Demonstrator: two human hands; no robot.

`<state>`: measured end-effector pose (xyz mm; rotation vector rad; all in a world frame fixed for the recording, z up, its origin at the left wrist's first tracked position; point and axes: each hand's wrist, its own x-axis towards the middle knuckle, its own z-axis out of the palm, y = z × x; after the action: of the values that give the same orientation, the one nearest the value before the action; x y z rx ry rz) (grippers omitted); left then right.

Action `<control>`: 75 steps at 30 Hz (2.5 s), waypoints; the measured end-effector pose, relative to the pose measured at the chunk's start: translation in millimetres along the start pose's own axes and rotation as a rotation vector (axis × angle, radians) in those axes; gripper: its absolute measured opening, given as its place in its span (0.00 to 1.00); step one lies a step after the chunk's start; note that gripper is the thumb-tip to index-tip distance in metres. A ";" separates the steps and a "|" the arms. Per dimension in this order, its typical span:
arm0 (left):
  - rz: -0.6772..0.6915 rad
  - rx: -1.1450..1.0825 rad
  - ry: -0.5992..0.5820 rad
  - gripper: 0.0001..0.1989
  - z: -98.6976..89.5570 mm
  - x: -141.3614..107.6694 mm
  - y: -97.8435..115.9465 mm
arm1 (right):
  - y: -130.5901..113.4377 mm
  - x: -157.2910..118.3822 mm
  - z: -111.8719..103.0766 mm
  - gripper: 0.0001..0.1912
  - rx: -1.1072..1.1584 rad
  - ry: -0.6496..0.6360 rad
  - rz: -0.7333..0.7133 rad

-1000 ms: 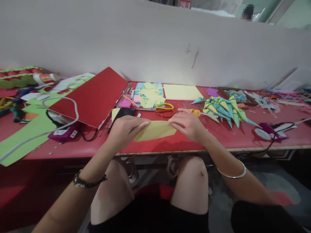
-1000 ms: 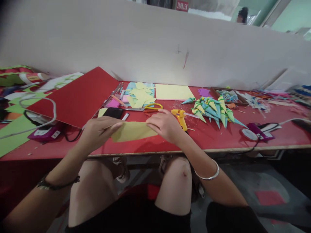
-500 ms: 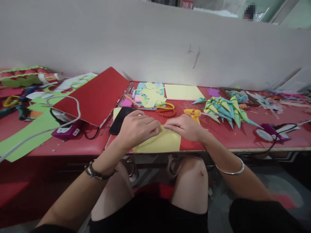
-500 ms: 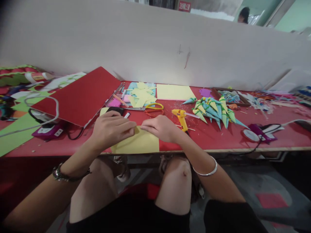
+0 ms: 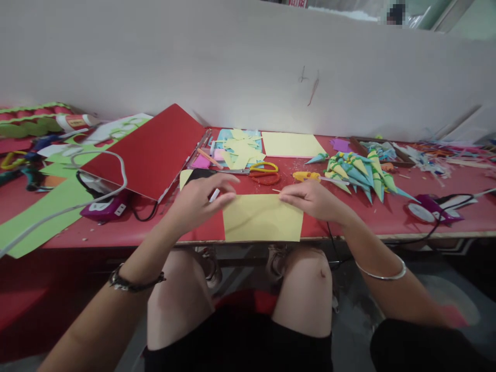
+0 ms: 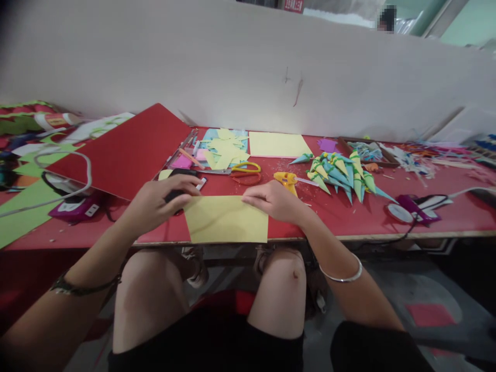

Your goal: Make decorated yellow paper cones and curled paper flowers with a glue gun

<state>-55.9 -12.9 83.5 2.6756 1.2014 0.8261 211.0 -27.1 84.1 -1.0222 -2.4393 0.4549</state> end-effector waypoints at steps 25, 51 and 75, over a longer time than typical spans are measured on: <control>0.171 0.209 -0.047 0.25 11.7 -4.4 1.5 | 16.7 -0.5 28.8 0.05 -0.159 0.425 0.074; 0.274 0.448 0.154 0.12 14.7 -1.9 30.3 | -32.1 15.8 37.9 0.16 -0.219 0.091 0.030; -0.365 -0.713 -0.057 0.23 56.7 -44.2 7.6 | 18.9 -3.9 103.0 0.16 0.579 0.514 0.443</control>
<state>-45.8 -42.4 18.3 1.8371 1.0661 0.8913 170.4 -30.1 -12.5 -1.2174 -1.4956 0.8571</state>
